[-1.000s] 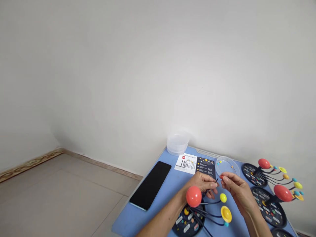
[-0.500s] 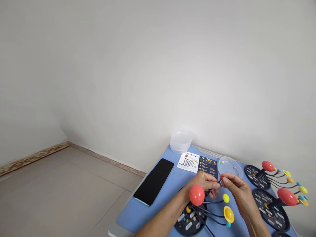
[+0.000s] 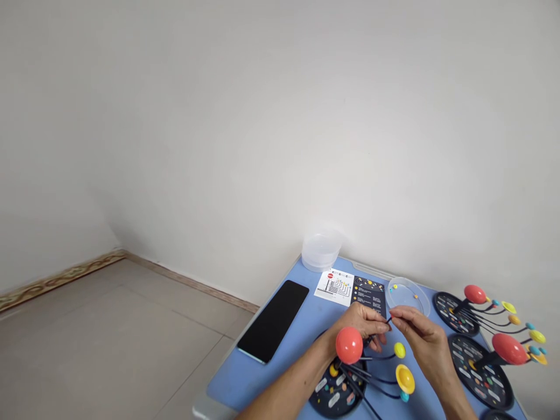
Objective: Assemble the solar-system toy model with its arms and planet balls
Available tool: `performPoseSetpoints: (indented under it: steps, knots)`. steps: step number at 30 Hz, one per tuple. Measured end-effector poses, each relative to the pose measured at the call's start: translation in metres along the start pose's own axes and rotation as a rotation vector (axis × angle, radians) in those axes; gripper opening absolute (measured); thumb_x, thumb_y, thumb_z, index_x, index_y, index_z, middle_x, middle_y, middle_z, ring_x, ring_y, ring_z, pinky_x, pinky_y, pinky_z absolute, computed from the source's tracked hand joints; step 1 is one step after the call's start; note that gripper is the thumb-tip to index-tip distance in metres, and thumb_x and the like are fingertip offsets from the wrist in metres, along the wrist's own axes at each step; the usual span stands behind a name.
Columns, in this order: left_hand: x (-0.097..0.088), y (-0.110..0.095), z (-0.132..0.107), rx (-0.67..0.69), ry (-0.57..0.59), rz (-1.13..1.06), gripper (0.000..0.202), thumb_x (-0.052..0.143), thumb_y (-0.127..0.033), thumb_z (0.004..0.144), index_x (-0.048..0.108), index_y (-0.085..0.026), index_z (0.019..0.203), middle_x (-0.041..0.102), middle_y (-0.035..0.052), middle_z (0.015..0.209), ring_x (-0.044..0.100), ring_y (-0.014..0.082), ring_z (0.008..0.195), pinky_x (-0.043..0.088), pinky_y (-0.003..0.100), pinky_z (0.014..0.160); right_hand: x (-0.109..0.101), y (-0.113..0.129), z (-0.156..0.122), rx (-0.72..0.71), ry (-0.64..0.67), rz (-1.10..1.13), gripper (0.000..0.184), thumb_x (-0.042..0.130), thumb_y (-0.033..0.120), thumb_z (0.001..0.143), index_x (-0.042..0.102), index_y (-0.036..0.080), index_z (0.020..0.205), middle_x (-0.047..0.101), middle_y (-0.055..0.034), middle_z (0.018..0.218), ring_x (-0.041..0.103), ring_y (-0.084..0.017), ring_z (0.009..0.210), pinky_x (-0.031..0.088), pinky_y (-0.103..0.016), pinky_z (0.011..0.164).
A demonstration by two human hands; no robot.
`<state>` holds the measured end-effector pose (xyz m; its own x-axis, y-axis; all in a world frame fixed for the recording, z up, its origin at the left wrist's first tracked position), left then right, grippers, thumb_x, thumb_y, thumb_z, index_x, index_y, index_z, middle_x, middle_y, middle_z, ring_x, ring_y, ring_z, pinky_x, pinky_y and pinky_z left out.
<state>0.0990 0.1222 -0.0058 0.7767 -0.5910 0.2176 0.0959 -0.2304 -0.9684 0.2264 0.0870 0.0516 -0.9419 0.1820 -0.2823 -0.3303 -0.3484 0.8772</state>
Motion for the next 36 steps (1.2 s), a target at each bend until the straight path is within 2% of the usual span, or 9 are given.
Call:
performPoseSetpoints:
  steps: [6, 8, 18, 22, 28, 33, 36]
  knots:
    - [-0.001, 0.0, 0.001, -0.003, -0.012, 0.019, 0.042, 0.077, -0.049, 0.055, 0.073, -0.011, 0.073, 0.064, 0.0004, 0.06, 0.059, 0.0144, 0.051, 0.049, 0.033, 0.062, -0.003, -0.02, -0.003, 0.155, -0.036, 0.053, 0.035, 0.075, 0.044, 0.069, 0.075, 0.022, 0.097, 0.075, -0.0069, 0.091, 0.069, -0.025, 0.086, 0.056, -0.037, 0.081]
    - [-0.001, 0.0, 0.0, -0.002, -0.019, 0.022, 0.042, 0.077, -0.049, 0.055, 0.073, -0.011, 0.073, 0.064, 0.0004, 0.059, 0.06, 0.0146, 0.052, 0.049, 0.032, 0.061, -0.003, -0.023, -0.003, 0.165, -0.043, 0.065, 0.038, 0.076, 0.044, 0.068, 0.075, 0.021, 0.098, 0.075, -0.0067, 0.09, 0.069, -0.024, 0.085, 0.056, -0.037, 0.081]
    - [0.0, -0.002, -0.001, -0.01, -0.034, 0.036, 0.041, 0.077, -0.05, 0.052, 0.07, -0.012, 0.066, 0.062, -0.0007, 0.055, 0.059, 0.014, 0.049, 0.049, 0.033, 0.06, -0.002, -0.01, -0.001, 0.093, -0.031, 0.002, 0.027, 0.076, 0.046, 0.068, 0.077, 0.022, 0.079, 0.074, -0.0064, 0.084, 0.068, -0.024, 0.081, 0.057, -0.032, 0.073]
    - [-0.001, -0.003, -0.002, -0.004, -0.042, 0.043, 0.039, 0.076, -0.049, 0.053, 0.07, -0.012, 0.064, 0.062, -0.001, 0.055, 0.058, 0.0133, 0.048, 0.048, 0.032, 0.059, -0.003, -0.007, 0.0, 0.045, -0.02, -0.018, 0.022, 0.076, 0.044, 0.069, 0.077, 0.023, 0.075, 0.074, -0.0065, 0.084, 0.067, -0.025, 0.084, 0.056, -0.033, 0.075]
    - [-0.002, 0.0, 0.001, 0.015, -0.059, 0.055, 0.037, 0.076, -0.048, 0.054, 0.069, -0.013, 0.064, 0.061, -0.0014, 0.052, 0.058, 0.0139, 0.048, 0.047, 0.03, 0.054, -0.004, -0.009, 0.0, 0.016, -0.003, -0.064, 0.019, 0.074, 0.041, 0.072, 0.077, 0.023, 0.077, 0.074, -0.007, 0.086, 0.068, -0.025, 0.083, 0.057, -0.033, 0.073]
    - [-0.001, -0.003, 0.001, 0.061, -0.045, 0.077, 0.035, 0.072, -0.046, 0.061, 0.071, -0.013, 0.07, 0.061, -0.0024, 0.054, 0.057, 0.0124, 0.047, 0.047, 0.027, 0.052, -0.001, -0.005, 0.0, -0.054, 0.015, -0.069, 0.012, 0.071, 0.035, 0.076, 0.075, 0.024, 0.077, 0.073, -0.0059, 0.086, 0.067, -0.023, 0.084, 0.055, -0.032, 0.075]
    - [-0.001, -0.005, 0.002, 0.09, -0.043, 0.091, 0.035, 0.07, -0.048, 0.064, 0.069, -0.013, 0.066, 0.061, -0.0018, 0.058, 0.056, 0.011, 0.047, 0.046, 0.026, 0.051, 0.0, -0.001, -0.001, -0.08, 0.019, -0.085, 0.011, 0.071, 0.034, 0.076, 0.075, 0.023, 0.076, 0.073, -0.0056, 0.084, 0.067, -0.023, 0.082, 0.055, -0.032, 0.075]
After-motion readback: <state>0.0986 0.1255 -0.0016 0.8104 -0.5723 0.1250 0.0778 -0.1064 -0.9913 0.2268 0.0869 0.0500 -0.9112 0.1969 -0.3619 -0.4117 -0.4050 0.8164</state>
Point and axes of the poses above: each hand's wrist, its own z-axis towards the middle knuckle, its own x-axis out of the palm, y = z × x, the point moved 7 cm from there along z, towards the middle knuckle
